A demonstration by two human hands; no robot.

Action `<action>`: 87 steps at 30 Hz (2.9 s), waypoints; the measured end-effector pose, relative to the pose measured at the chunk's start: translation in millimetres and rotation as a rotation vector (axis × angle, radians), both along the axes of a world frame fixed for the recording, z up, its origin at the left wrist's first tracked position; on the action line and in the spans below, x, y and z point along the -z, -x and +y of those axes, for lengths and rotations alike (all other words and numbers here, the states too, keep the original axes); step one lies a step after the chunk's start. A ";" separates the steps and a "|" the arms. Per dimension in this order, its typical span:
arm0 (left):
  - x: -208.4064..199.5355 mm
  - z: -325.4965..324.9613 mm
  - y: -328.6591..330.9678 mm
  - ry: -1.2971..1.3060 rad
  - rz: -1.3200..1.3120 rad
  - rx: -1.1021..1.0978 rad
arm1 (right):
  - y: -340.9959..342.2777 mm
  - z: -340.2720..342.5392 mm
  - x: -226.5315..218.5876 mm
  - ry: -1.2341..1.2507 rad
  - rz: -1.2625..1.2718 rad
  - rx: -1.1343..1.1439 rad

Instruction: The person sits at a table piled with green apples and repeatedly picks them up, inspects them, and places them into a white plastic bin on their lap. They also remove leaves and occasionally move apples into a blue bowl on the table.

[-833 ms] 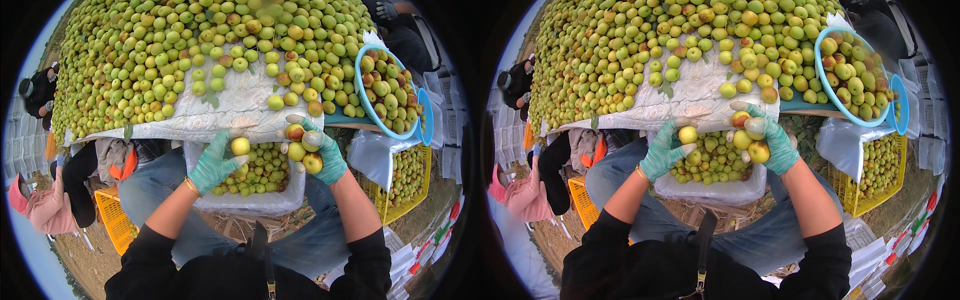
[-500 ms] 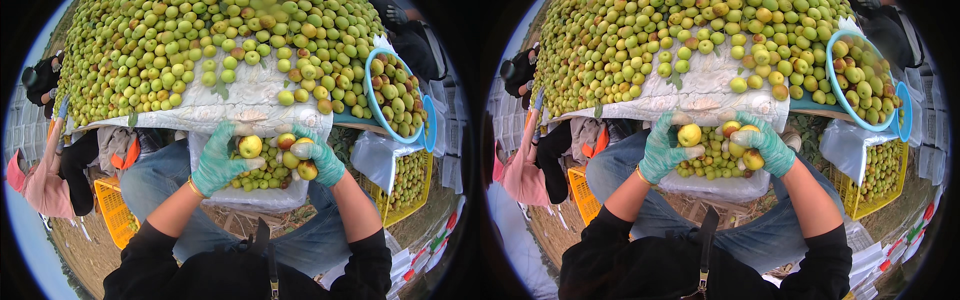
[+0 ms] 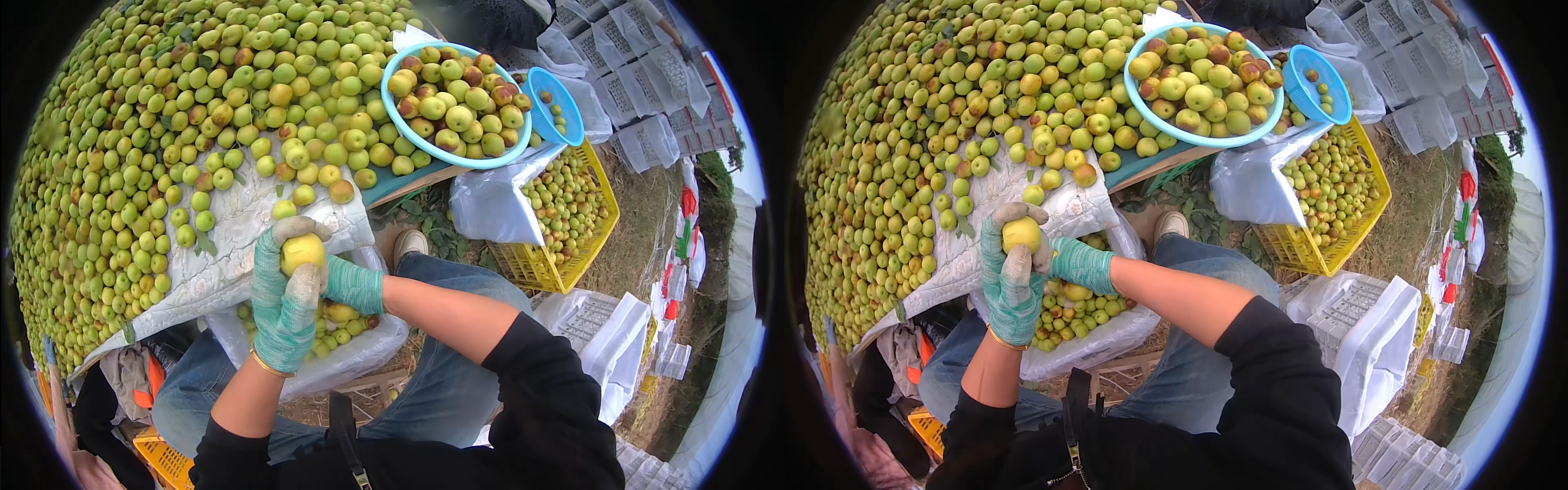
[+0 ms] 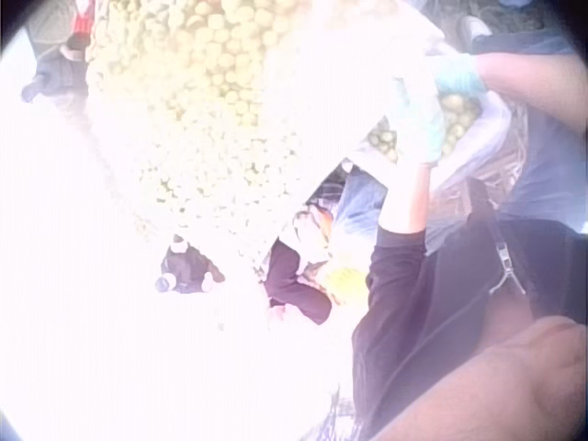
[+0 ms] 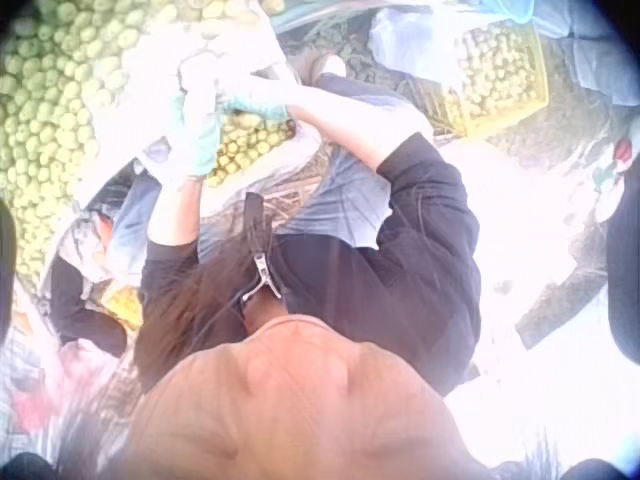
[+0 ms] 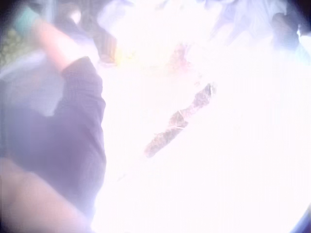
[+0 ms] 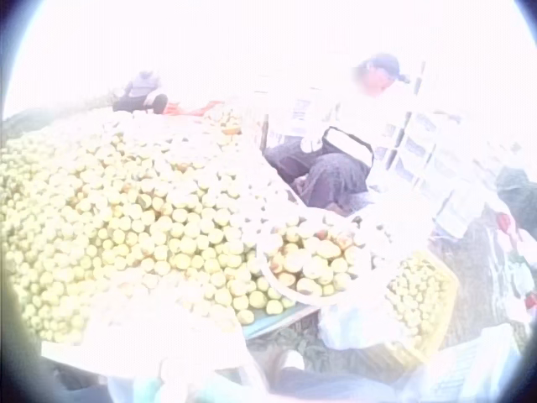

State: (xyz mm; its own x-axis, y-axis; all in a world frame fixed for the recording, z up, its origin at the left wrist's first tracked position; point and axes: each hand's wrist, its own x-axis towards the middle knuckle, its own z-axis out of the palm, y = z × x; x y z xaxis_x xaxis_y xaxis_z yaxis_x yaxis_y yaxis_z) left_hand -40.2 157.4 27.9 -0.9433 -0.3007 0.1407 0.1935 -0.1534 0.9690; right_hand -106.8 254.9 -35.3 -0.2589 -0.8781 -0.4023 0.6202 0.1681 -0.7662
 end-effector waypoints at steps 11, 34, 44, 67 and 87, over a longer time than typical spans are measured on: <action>-49.8 98.0 56.7 -0.067 0.447 0.392 | 27.7 61.3 -20.9 0.707 0.133 0.128; 11.6 36.7 175.6 1.108 -0.054 -0.217 | 4.5 20.1 -1.2 -0.313 0.753 -0.271; 71.3 -84.4 218.0 1.351 -0.680 -0.009 | 2.7 1.5 -4.7 -0.348 0.687 -0.361; 67.0 -208.1 182.9 1.172 -0.572 0.282 | 9.6 -7.1 -8.1 -0.321 0.538 -0.242; 65.3 -121.3 139.2 1.609 -0.486 0.425 | 27.3 -1.1 -21.2 0.001 -0.280 -0.013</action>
State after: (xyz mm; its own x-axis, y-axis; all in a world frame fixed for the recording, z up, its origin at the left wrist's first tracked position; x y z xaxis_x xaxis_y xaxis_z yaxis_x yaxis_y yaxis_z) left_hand -179.5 36.1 -37.4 -0.9565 0.1046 -0.2722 0.0672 0.9874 0.1432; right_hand -134.1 253.7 -14.1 -0.1264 -0.8813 -0.4552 0.8053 0.1768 -0.5659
